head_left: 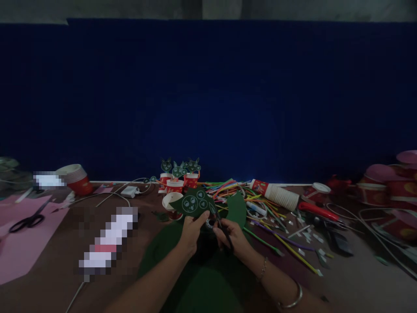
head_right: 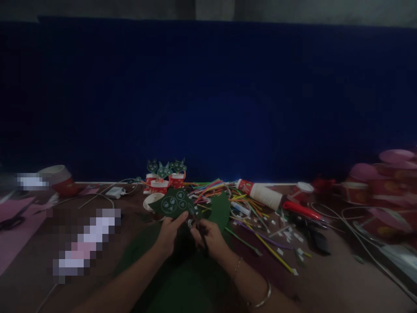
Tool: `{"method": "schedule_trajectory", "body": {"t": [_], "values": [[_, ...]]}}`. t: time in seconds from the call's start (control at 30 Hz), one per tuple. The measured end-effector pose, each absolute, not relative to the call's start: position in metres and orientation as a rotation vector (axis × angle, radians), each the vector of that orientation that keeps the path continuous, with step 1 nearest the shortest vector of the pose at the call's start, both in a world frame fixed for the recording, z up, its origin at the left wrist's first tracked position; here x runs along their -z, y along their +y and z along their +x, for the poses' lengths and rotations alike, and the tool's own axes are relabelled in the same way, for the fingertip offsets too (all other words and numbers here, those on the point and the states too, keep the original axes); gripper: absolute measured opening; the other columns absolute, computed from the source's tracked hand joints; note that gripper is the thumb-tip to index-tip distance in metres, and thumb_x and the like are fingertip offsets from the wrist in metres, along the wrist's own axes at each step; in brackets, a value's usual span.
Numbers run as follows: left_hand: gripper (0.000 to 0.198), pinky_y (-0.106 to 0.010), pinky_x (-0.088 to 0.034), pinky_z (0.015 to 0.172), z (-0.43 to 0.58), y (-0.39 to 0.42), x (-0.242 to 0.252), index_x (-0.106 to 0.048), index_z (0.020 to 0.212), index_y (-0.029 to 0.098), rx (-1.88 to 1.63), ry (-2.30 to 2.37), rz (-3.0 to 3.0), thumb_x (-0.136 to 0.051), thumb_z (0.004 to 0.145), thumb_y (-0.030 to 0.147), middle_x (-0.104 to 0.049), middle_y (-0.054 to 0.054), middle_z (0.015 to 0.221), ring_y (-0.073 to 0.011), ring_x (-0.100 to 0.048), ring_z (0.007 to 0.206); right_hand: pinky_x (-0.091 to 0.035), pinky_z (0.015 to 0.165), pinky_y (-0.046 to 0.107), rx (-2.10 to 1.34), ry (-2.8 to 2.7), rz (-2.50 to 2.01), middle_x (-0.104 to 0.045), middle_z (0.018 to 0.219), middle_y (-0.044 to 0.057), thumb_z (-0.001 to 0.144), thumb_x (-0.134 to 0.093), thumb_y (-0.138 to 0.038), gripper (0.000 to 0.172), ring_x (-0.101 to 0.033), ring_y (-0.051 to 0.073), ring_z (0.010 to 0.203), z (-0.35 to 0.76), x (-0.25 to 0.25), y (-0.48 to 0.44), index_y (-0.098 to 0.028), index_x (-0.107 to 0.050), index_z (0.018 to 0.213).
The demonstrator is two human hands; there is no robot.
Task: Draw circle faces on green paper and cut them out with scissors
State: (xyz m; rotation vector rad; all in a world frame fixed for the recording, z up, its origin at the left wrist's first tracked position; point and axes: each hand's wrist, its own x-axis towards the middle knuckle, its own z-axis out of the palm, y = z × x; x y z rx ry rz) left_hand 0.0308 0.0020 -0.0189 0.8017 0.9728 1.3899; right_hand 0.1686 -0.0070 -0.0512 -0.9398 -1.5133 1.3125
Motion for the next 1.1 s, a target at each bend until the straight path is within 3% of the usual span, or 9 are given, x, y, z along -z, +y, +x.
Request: {"method": "schedule_trajectory", "body": {"t": [0.2, 0.47, 0.67, 0.87, 1.1], "values": [[0.023, -0.026, -0.049, 0.059, 0.033, 0.000, 0.017, -0.071, 0.065, 0.012, -1.405, 1.038, 0.794, -0.077, 0.058, 0.033, -0.070, -0.006, 0.062, -0.0172, -0.063, 0.057, -0.035, 0.038, 0.019, -1.331, -1.502, -0.915, -0.048, 0.046, -0.006, 0.075, -0.060, -0.051, 0.035, -0.043, 0.008, 0.037, 0.168, 0.050, -0.007, -0.017, -0.051, 0.075], [0.022, -0.025, -0.049, 0.065, 0.031, 0.002, 0.022, -0.071, 0.071, 0.013, -1.391, 1.012, 0.964, -0.074, 0.064, 0.033, -0.071, -0.005, 0.070, -0.0167, -0.063, 0.064, -0.036, 0.041, 0.019, -1.335, -1.520, -0.916, -0.054, 0.051, -0.004, 0.076, -0.060, -0.051, 0.036, -0.049, 0.009, 0.041, 0.169, 0.052, -0.007, -0.016, -0.053, 0.082], [0.023, -0.026, -0.049, 0.066, 0.029, 0.004, 0.022, -0.071, 0.070, 0.011, -1.395, 1.031, 1.018, -0.072, 0.065, 0.034, -0.071, -0.006, 0.071, -0.0181, -0.064, 0.067, -0.036, 0.040, 0.019, -1.309, -1.548, -0.914, -0.049, 0.049, -0.006, 0.079, -0.056, -0.050, 0.034, -0.045, 0.007, 0.039, 0.170, 0.055, -0.005, -0.016, -0.051, 0.077], [0.024, -0.025, -0.046, 0.054, 0.027, 0.005, 0.022, -0.069, 0.061, 0.012, -1.393, 1.094, 1.005, -0.073, 0.062, 0.036, -0.068, -0.005, 0.059, -0.0157, -0.060, 0.054, -0.035, 0.038, 0.018, -1.338, -1.541, -0.948, -0.048, 0.046, -0.006, 0.076, -0.057, -0.052, 0.036, -0.043, 0.007, 0.037, 0.170, 0.052, -0.005, -0.016, -0.051, 0.076], [0.023, -0.024, -0.047, 0.057, 0.027, 0.006, 0.024, -0.070, 0.062, 0.012, -1.401, 1.050, 1.008, -0.072, 0.063, 0.035, -0.069, -0.004, 0.061, -0.0148, -0.060, 0.056, -0.035, 0.036, 0.018, -1.343, -1.519, -1.016, -0.046, 0.043, -0.007, 0.072, -0.058, -0.055, 0.039, -0.041, 0.007, 0.035, 0.167, 0.040, -0.009, -0.017, -0.051, 0.073]]}}
